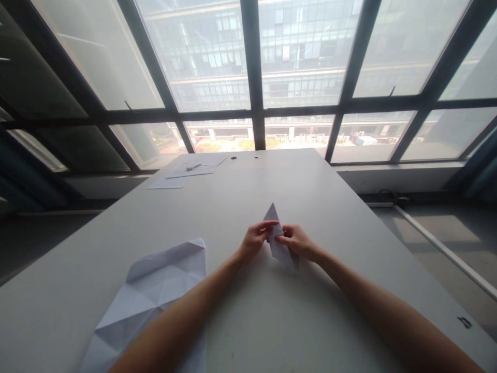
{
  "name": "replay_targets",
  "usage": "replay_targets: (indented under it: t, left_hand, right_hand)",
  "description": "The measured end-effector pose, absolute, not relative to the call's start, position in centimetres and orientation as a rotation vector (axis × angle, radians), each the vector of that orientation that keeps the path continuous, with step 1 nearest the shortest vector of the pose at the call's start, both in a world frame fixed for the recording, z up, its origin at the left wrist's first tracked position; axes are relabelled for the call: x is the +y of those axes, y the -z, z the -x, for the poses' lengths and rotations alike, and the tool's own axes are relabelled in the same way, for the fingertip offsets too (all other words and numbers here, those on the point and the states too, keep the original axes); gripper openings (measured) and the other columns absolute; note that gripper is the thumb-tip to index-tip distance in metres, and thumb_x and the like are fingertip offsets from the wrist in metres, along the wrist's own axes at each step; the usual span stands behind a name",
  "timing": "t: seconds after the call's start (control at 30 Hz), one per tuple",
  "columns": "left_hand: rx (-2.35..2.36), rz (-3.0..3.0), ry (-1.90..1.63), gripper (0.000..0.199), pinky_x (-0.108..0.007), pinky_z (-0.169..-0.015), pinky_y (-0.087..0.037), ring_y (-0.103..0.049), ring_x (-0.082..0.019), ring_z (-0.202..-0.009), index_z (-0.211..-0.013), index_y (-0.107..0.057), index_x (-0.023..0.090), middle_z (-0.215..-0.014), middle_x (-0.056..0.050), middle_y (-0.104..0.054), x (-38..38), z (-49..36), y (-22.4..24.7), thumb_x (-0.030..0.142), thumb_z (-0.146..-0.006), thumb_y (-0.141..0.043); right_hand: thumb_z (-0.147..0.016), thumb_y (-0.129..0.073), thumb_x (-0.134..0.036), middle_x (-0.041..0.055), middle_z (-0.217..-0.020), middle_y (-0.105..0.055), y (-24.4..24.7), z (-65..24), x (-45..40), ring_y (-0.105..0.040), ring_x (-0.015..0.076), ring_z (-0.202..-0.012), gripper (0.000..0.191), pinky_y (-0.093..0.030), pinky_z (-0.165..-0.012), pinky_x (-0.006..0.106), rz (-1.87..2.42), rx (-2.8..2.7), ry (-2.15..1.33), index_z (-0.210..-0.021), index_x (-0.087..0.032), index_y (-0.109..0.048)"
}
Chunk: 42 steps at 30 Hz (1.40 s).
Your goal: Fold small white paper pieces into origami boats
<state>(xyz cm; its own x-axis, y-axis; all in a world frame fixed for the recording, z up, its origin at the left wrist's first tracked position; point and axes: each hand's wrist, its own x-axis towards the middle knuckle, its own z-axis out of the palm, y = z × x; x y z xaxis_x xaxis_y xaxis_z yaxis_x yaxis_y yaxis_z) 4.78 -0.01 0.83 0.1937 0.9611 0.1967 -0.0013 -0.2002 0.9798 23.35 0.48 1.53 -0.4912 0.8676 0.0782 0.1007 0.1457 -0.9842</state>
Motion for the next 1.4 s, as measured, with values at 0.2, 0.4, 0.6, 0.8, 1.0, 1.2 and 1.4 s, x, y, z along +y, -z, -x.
replay_targets:
  t: [0.2,0.4,0.6,0.8,1.0,1.2,1.4]
  left_hand:
    - [0.967,-1.485,-1.219,0.032,-0.030,-0.078,-0.052,-0.067,-0.022,-0.091,-0.107,-0.075,0.016,-0.105,-0.011,-0.074,-0.04,-4.75,-1.08,0.036,-0.083,-0.071]
    - [1.005,-1.474,-1.213,0.023,-0.029,-0.073,-0.052,-0.067,-0.020,-0.079,-0.088,-0.078,0.015,-0.087,-0.009,-0.075,0.15,-4.64,-0.92,0.036,-0.078,-0.076]
    - [1.004,-1.519,-1.203,0.022,-0.030,-0.073,-0.052,-0.068,-0.020,-0.079,-0.088,-0.078,0.015,-0.087,-0.009,-0.076,0.16,-4.65,-0.76,0.035,-0.079,-0.075]
    - [1.020,-1.548,-1.208,0.027,-0.030,-0.076,-0.054,-0.069,-0.021,-0.083,-0.097,-0.077,0.015,-0.094,-0.009,-0.076,0.15,-4.77,-0.89,0.035,-0.079,-0.075]
    - [1.011,-1.482,-1.211,0.039,-0.033,-0.081,-0.055,-0.069,-0.022,-0.090,-0.110,-0.072,0.014,-0.104,-0.010,-0.075,-0.10,-4.95,-1.04,0.036,-0.078,-0.076]
    - [1.015,-1.413,-1.243,0.044,-0.031,-0.074,-0.056,-0.069,-0.022,-0.086,-0.113,-0.071,0.014,-0.104,-0.012,-0.074,-0.19,-4.86,-1.08,0.038,-0.077,-0.077]
    - [1.014,-1.495,-1.265,0.042,-0.026,-0.066,-0.054,-0.065,-0.017,-0.079,-0.118,-0.066,0.017,-0.104,-0.009,-0.068,-0.10,-4.96,-0.70,0.036,-0.081,-0.074]
  right_hand:
    - [-0.081,-0.060,-0.059,-0.0035,-0.057,-0.043,-1.04,-23.30,0.71,-0.036,0.0092,-0.052,0.045,-0.026,-0.047,0.022,0.985,-1.733,-1.407,-0.066,-0.017,-0.054]
    - [-0.079,-0.060,-0.051,-0.0043,-0.056,-0.042,-1.21,-23.15,0.60,-0.035,0.0092,-0.052,0.038,-0.024,-0.048,0.023,1.020,-1.775,-1.357,-0.064,-0.016,-0.054]
    - [-0.078,-0.060,-0.044,-0.0048,-0.056,-0.042,-1.52,-23.35,0.49,-0.034,0.0088,-0.053,0.032,-0.024,-0.049,0.023,1.007,-1.782,-1.366,-0.064,-0.016,-0.054]
    - [-0.079,-0.062,-0.046,-0.0039,-0.059,-0.044,-1.05,-23.19,0.48,-0.035,0.0092,-0.055,0.034,-0.025,-0.049,0.022,0.972,-1.779,-1.317,-0.066,-0.016,-0.055]
    - [-0.080,-0.060,-0.059,-0.0047,-0.055,-0.040,-0.86,-23.12,0.60,-0.033,0.0089,-0.050,0.046,-0.023,-0.047,0.023,1.029,-1.762,-1.295,-0.063,-0.017,-0.052]
    - [-0.083,-0.047,-0.071,-0.0019,-0.056,-0.047,-1.17,-23.30,0.66,-0.042,0.0117,-0.049,0.057,-0.033,-0.047,0.024,1.025,-1.614,-1.432,-0.067,-0.018,-0.055]
    - [-0.079,-0.063,-0.054,-0.0036,-0.053,-0.045,-1.36,-23.10,0.36,-0.038,0.0096,-0.049,0.043,-0.028,-0.046,0.023,1.043,-1.676,-1.237,-0.059,-0.017,-0.054]
